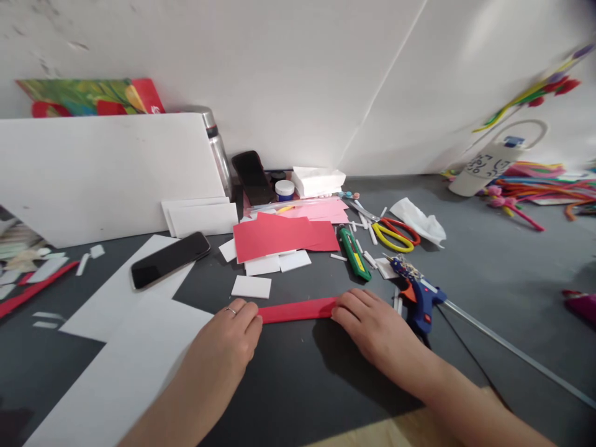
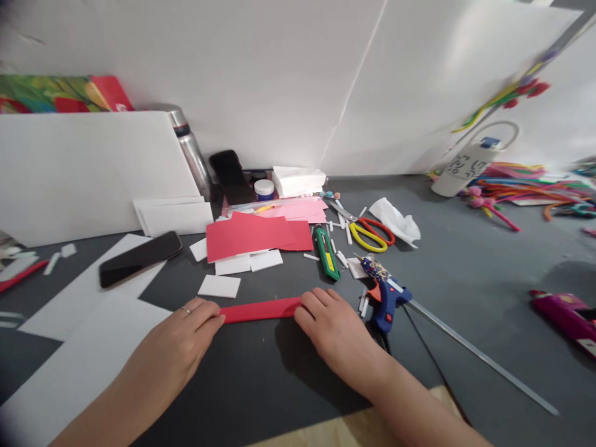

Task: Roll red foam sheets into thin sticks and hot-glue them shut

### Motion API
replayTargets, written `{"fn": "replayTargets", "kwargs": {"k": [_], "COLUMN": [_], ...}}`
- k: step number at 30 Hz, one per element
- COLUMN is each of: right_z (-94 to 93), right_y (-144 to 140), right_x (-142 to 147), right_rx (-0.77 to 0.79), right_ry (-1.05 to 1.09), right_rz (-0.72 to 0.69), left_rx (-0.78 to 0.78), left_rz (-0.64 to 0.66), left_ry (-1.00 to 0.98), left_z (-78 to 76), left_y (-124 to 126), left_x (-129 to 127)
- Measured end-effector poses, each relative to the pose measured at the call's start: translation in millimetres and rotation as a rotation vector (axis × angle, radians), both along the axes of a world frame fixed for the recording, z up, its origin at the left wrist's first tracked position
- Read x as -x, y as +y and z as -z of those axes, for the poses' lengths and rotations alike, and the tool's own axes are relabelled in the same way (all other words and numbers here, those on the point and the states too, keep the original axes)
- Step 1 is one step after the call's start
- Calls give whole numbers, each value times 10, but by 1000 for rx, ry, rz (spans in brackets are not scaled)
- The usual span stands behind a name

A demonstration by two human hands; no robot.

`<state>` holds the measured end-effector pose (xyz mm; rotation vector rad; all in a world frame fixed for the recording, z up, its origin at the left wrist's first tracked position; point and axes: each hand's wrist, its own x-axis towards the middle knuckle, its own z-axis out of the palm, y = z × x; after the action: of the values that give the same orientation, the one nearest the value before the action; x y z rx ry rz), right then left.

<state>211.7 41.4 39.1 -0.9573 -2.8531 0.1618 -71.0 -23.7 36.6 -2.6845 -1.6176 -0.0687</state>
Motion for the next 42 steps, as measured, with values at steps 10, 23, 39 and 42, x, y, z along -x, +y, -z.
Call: {"fn": "replayTargets", "kwargs": {"k": [10, 23, 39, 42], "right_z": [29, 30, 68, 72], "right_y": [186, 232, 136, 193], "right_x": [-16, 34, 0, -11], "right_rx": [204, 161, 3, 72], "right_ry": [277, 196, 135, 218], "right_rz": [86, 106, 21, 38], "left_rx": [74, 113, -70, -28], "left_rz": [-116, -136, 27, 21], "left_ry": [-297, -387, -263, -294], "left_z": [19, 6, 20, 52], "left_y": [54, 139, 88, 102], "left_x": [90, 130, 91, 110]}}
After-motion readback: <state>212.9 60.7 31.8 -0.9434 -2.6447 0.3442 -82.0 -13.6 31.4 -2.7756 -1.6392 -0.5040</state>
